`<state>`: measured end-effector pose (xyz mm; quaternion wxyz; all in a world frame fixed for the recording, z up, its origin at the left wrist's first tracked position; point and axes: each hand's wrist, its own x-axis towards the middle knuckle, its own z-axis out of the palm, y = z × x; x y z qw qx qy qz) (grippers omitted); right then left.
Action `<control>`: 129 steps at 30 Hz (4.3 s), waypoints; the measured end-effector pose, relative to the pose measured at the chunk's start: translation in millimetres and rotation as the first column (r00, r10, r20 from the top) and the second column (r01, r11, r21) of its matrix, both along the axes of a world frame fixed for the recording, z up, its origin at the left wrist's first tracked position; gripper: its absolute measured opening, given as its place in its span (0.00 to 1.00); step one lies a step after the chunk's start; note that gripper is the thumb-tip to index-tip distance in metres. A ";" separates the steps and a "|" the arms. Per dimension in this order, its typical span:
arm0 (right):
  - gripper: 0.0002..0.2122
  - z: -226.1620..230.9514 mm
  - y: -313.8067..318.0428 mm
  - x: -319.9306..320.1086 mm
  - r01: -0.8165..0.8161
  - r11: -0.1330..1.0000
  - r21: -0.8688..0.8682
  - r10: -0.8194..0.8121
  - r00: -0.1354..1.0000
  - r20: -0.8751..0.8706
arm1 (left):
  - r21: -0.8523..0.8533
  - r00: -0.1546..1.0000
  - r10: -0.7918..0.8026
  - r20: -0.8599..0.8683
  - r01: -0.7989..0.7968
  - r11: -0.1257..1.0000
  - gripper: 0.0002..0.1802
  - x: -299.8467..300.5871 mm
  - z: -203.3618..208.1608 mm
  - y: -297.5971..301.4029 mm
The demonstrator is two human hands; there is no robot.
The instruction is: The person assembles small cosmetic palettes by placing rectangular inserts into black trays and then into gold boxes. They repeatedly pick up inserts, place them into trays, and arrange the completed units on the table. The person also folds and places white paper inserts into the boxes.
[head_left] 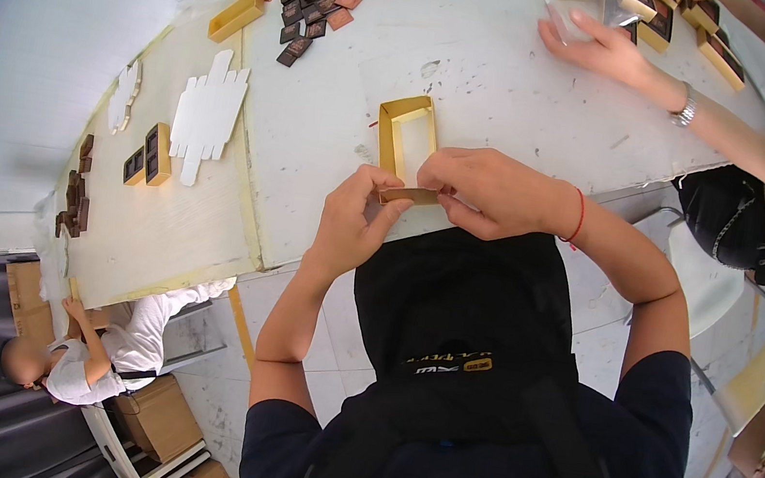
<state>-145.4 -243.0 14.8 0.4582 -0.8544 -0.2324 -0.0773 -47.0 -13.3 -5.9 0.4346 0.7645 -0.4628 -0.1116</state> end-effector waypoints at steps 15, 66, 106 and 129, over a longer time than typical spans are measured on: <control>0.19 -27.0 11.9 -1.5 0.336 0.927 -0.163 -0.212 0.832 0.513 | -0.076 0.980 0.162 0.118 -0.153 0.985 0.16 -7.5 -1.1 -24.2; 0.24 -11.7 2.5 4.0 0.388 0.921 -0.025 -0.381 0.914 0.138 | 0.421 0.671 0.388 0.631 -0.717 0.556 0.23 202.9 5.2 94.6; 0.12 -22.9 4.3 -36.1 0.357 0.931 -0.079 -0.336 0.921 0.197 | 0.017 0.955 0.124 0.269 -0.133 0.991 0.10 -11.3 21.0 21.2; 0.10 -16.5 24.8 -19.1 0.432 0.871 -0.234 -0.348 0.879 0.326 | 0.014 0.802 0.026 0.596 -0.043 0.999 0.09 -4.8 8.2 10.8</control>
